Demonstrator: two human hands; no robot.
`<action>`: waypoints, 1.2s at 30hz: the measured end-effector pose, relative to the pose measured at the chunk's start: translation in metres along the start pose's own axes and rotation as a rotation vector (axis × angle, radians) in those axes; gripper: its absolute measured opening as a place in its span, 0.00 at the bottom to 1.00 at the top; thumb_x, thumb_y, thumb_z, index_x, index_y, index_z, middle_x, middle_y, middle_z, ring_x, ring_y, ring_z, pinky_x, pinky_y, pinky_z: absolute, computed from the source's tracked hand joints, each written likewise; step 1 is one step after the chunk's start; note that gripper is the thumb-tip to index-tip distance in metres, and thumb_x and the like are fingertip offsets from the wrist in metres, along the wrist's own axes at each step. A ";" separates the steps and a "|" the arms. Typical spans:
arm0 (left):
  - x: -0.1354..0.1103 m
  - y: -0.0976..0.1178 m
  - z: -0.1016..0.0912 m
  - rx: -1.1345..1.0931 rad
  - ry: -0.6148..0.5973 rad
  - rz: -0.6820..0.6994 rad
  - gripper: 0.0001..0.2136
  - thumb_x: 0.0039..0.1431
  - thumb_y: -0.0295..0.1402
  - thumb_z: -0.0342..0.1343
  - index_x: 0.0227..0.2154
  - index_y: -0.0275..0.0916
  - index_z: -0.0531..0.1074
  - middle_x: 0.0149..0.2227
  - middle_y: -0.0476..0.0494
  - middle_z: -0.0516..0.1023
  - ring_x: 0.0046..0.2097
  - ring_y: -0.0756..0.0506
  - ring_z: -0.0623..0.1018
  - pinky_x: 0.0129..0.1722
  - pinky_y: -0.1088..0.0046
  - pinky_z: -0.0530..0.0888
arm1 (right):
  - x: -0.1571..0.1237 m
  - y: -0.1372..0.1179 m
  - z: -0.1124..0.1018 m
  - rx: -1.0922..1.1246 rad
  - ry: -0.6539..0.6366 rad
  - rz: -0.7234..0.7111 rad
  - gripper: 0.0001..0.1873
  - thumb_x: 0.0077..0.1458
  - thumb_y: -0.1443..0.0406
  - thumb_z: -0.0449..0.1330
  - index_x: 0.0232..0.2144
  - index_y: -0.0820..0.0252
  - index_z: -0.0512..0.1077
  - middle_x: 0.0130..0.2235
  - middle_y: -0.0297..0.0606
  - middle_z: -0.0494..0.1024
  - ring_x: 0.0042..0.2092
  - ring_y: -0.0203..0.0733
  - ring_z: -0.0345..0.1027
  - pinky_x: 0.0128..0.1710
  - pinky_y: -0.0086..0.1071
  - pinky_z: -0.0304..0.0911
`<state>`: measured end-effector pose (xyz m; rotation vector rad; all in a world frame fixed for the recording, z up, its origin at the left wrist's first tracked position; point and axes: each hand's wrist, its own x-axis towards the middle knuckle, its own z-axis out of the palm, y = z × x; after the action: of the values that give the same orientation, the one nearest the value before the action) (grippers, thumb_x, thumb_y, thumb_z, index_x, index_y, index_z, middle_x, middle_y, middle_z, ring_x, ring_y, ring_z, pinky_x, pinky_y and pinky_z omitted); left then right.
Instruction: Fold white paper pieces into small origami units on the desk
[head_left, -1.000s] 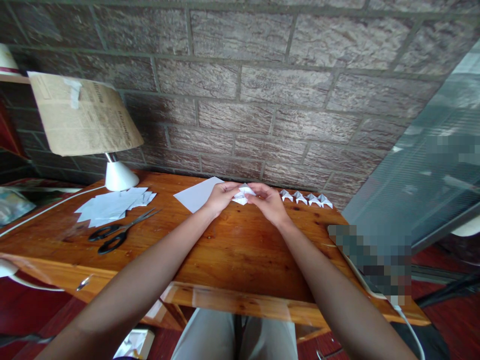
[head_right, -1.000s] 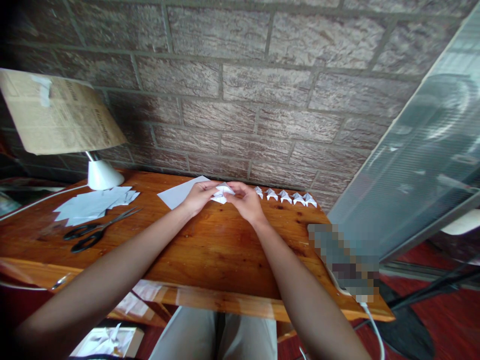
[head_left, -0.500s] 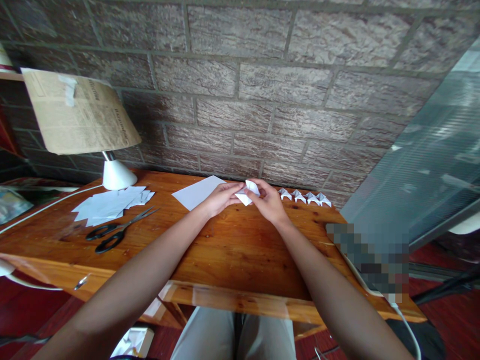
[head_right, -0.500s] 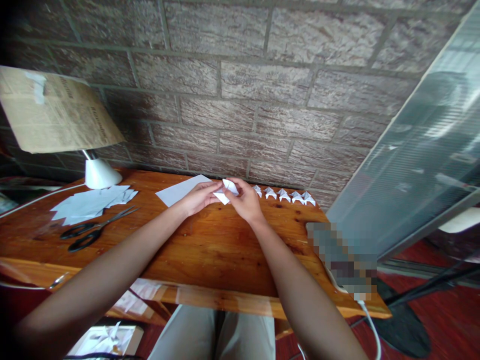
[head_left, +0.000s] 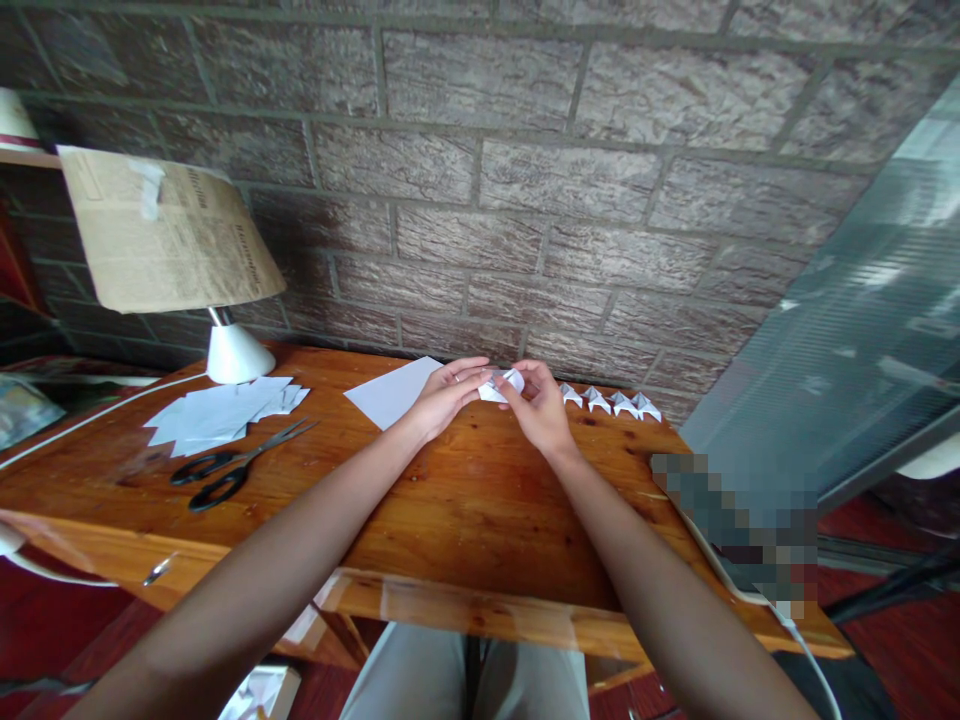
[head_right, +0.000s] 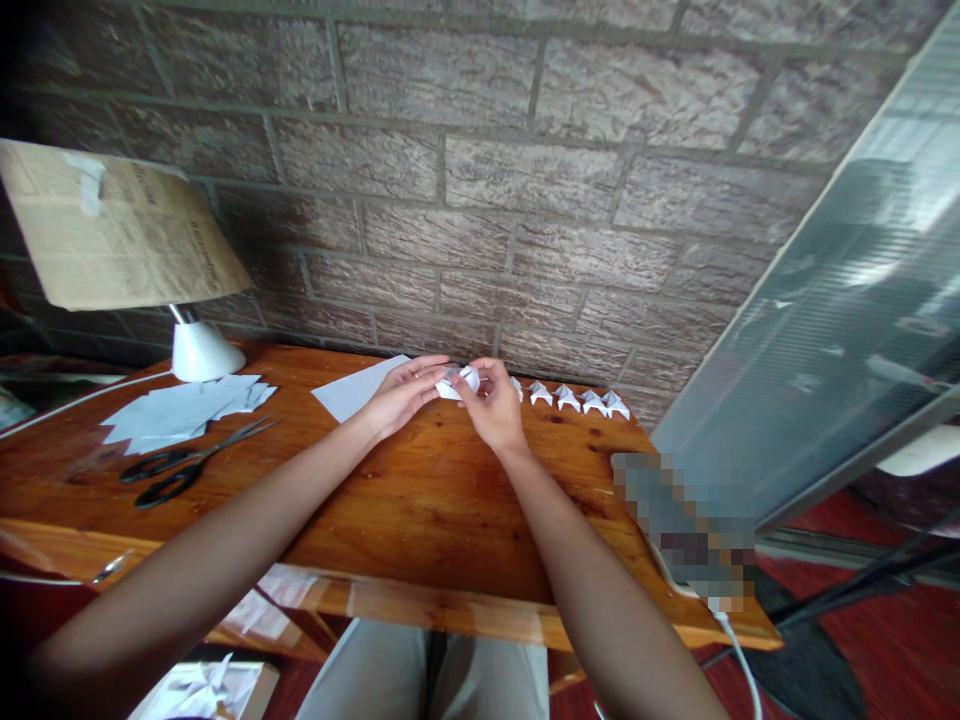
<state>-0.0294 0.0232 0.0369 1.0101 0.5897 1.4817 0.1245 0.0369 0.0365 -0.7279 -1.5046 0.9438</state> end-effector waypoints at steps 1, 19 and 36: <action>-0.001 0.001 0.001 -0.006 -0.007 0.009 0.17 0.45 0.31 0.68 0.41 0.35 0.76 0.40 0.41 0.81 0.43 0.46 0.79 0.51 0.63 0.70 | 0.000 0.000 0.000 0.004 0.004 -0.001 0.22 0.46 0.52 0.65 0.39 0.54 0.64 0.35 0.34 0.72 0.36 0.39 0.70 0.27 0.31 0.73; 0.004 -0.004 -0.004 0.133 0.034 0.082 0.19 0.40 0.37 0.70 0.37 0.36 0.78 0.36 0.42 0.81 0.40 0.44 0.78 0.46 0.63 0.72 | -0.003 -0.002 0.004 0.022 -0.010 -0.006 0.22 0.47 0.53 0.66 0.40 0.54 0.64 0.38 0.34 0.72 0.36 0.40 0.73 0.31 0.34 0.76; 0.004 -0.005 -0.005 0.115 0.123 0.009 0.15 0.42 0.41 0.69 0.28 0.34 0.78 0.29 0.46 0.78 0.32 0.50 0.75 0.39 0.70 0.72 | -0.004 0.003 0.001 -0.217 -0.041 -0.109 0.18 0.49 0.51 0.63 0.35 0.55 0.66 0.35 0.36 0.77 0.30 0.37 0.72 0.29 0.30 0.67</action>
<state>-0.0306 0.0290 0.0319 1.0162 0.7669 1.5393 0.1238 0.0348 0.0318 -0.7760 -1.6831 0.7252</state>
